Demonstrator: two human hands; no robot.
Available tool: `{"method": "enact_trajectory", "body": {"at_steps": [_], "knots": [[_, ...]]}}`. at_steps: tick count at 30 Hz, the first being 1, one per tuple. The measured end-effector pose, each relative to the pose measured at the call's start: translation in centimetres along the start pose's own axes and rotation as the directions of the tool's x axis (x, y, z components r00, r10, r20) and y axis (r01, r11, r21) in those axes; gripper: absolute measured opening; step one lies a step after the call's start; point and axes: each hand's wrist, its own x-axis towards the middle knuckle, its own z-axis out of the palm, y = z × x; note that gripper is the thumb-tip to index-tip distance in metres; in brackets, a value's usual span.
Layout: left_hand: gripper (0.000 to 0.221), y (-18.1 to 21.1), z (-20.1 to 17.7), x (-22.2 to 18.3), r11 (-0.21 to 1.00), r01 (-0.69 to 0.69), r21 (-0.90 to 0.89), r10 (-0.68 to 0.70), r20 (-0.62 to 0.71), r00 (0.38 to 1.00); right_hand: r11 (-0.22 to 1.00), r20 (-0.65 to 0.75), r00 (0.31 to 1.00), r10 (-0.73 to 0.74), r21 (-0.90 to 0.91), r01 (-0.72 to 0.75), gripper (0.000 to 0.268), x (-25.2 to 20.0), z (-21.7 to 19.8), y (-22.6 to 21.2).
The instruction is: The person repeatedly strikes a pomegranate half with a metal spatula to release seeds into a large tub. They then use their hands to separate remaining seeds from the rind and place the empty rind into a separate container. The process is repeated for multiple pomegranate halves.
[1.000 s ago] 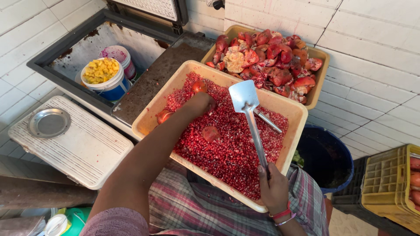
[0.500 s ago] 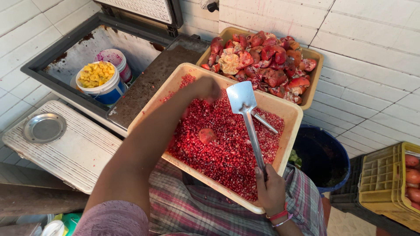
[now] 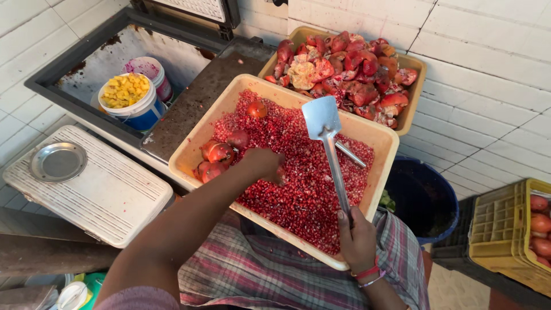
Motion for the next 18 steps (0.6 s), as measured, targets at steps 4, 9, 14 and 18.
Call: {"method": "enact_trajectory", "body": {"at_steps": [4, 9, 14, 18], "knots": [[0.075, -0.1, 0.5, -1.6, 0.998, -0.054, 0.008, 0.055, -0.048, 0.997, 1.000, 0.023, 1.000, 0.010, -0.003, -0.010, 0.036, -0.1, -0.1, -0.5], [0.071, -1.1, 1.1, -4.1, 0.890, -0.287, -0.353, 0.128, -0.412, 0.902, 0.998, 0.021, 0.999, 0.046, 0.047, -0.047, 0.034, -0.4, -0.4, -0.6], [0.048, 2.0, 3.0, -6.4, 0.557, -0.729, -0.398, 0.020, -0.871, 0.490, 0.980, -0.014, 1.000, -0.011, 0.196, 0.014, 0.028, -1.1, -0.4, 1.3], [0.045, 3.6, 4.7, -6.7, 0.453, -0.782, -0.428, -0.078, -0.893, 0.444, 0.816, 0.094, 0.996, 0.001, 0.576, -0.055, 0.018, -1.2, 0.0, 2.6]]}}
